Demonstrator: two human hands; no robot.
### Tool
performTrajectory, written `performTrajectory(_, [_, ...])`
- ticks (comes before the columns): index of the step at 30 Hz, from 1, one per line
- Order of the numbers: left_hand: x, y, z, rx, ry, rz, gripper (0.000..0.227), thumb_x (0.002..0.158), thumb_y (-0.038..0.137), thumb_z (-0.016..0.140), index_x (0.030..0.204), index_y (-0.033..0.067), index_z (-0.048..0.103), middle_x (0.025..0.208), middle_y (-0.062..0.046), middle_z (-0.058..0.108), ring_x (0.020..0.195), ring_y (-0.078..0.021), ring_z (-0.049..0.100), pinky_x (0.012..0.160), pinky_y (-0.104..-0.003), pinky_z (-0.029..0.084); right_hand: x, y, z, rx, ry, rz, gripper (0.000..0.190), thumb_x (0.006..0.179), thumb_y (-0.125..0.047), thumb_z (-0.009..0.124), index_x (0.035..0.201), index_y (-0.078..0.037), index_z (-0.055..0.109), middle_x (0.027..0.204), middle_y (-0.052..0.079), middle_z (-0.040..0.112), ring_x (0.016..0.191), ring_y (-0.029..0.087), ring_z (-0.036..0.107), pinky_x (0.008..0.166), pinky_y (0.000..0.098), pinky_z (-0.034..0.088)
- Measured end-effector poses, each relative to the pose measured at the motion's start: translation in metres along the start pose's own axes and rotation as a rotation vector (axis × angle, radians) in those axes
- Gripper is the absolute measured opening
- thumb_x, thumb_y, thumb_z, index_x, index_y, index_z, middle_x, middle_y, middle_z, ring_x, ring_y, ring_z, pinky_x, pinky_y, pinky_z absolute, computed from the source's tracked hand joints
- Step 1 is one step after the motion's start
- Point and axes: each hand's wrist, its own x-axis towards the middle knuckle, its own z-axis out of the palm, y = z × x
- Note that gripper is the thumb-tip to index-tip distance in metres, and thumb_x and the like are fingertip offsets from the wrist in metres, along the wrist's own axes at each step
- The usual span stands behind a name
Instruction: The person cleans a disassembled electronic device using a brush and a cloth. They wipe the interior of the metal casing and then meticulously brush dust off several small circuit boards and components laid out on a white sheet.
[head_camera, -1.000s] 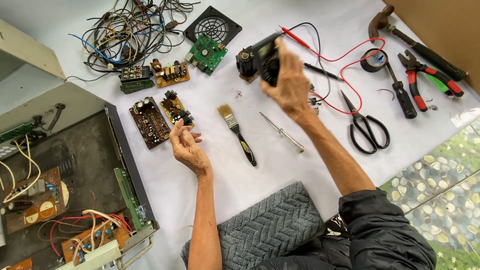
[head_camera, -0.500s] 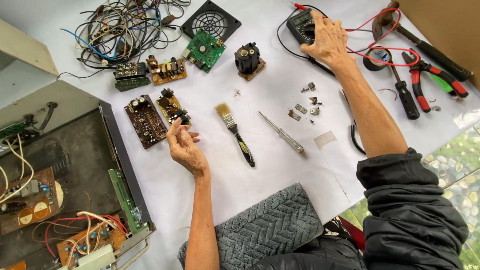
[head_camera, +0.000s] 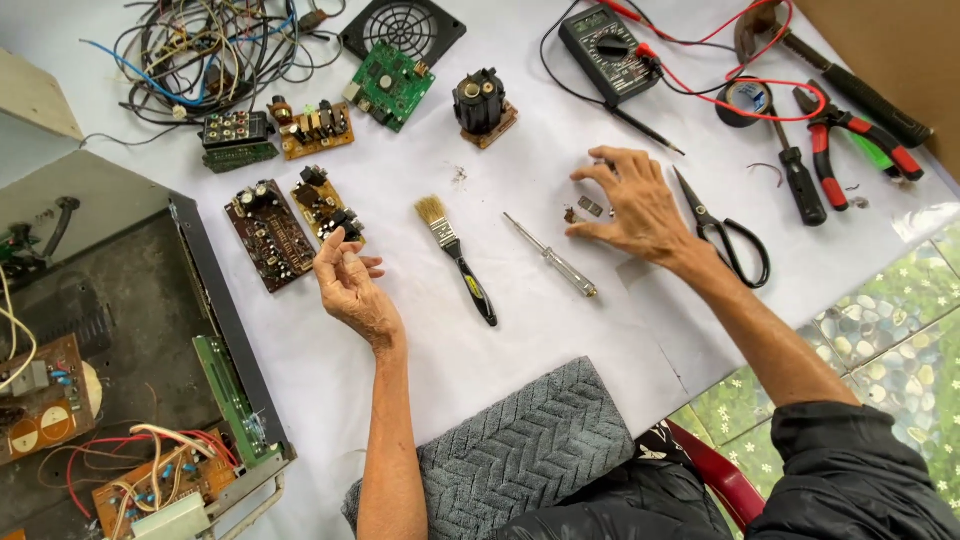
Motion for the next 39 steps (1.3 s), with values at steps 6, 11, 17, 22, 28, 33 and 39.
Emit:
performTrajectory(6, [0.001,-0.001,-0.001,0.021,-0.011,0.038,0.024,0.105,0.009,0.053,0.124,0.0066,0.067,0.095,-0.011,0.068,0.067,-0.0137,0.068,0.054,-0.021,0.057,-0.014,0.017,0.021,0.136,0.116,0.012,0.023,0.092,-0.034,0.079,0.11,-0.026,0.068,0.124,-0.003,0.06,0.122,0.019,0.051,0.108,0.0376,0.04])
performTrajectory(11, [0.002,0.003,0.001,0.035,-0.016,0.04,0.024,0.105,0.008,0.052,0.123,0.0059,0.067,0.094,-0.011,0.068,0.067,-0.0137,0.068,0.055,-0.021,0.057,-0.007,0.053,0.015,0.107,0.121,0.061,0.015,0.092,-0.026,0.078,0.105,-0.026,0.071,0.118,-0.004,0.061,0.117,0.019,0.053,0.105,0.0373,0.042])
performTrajectory(17, [0.001,0.003,-0.001,0.058,-0.022,0.043,0.024,0.105,0.008,0.052,0.124,0.0048,0.067,0.095,-0.012,0.068,0.067,-0.0142,0.068,0.055,-0.022,0.058,0.002,0.023,0.0,0.146,0.079,0.024,0.021,0.096,-0.036,0.077,0.113,-0.026,0.07,0.126,0.0,0.058,0.121,0.021,0.048,0.104,0.0386,0.039])
performTrajectory(22, [0.002,0.004,-0.001,0.056,-0.031,0.045,0.025,0.106,0.009,0.051,0.124,0.0046,0.067,0.095,-0.012,0.068,0.067,-0.0141,0.068,0.055,-0.022,0.058,0.008,0.03,0.013,0.107,0.031,-0.023,0.017,0.093,-0.033,0.077,0.104,-0.024,0.069,0.123,0.002,0.06,0.121,0.022,0.049,0.109,0.0411,0.036])
performTrajectory(28, [0.001,0.007,0.001,0.045,-0.028,0.031,0.024,0.106,0.007,0.05,0.124,0.0051,0.066,0.095,-0.011,0.067,0.067,-0.0134,0.067,0.056,-0.021,0.057,0.006,0.054,-0.017,0.205,0.022,0.066,0.008,0.101,-0.025,0.073,0.105,-0.018,0.071,0.121,0.01,0.062,0.123,0.029,0.05,0.108,0.0452,0.037])
performTrajectory(33, [0.002,0.006,-0.001,0.08,-0.038,0.064,0.023,0.106,0.006,0.05,0.123,0.003,0.066,0.094,-0.013,0.067,0.067,-0.0151,0.068,0.055,-0.023,0.058,-0.027,0.033,-0.027,0.145,-0.056,-0.009,0.024,0.098,-0.045,0.072,0.104,-0.023,0.069,0.129,0.004,0.058,0.131,0.025,0.046,0.112,0.0444,0.037])
performTrajectory(39, [0.0,0.008,0.001,0.048,-0.03,0.04,0.024,0.106,0.006,0.051,0.123,0.0051,0.067,0.094,-0.012,0.067,0.066,-0.0145,0.068,0.055,-0.022,0.058,-0.035,0.045,-0.008,0.044,0.053,0.015,0.021,0.099,-0.042,0.073,0.096,-0.021,0.07,0.126,0.005,0.056,0.127,0.026,0.044,0.11,0.0435,0.037])
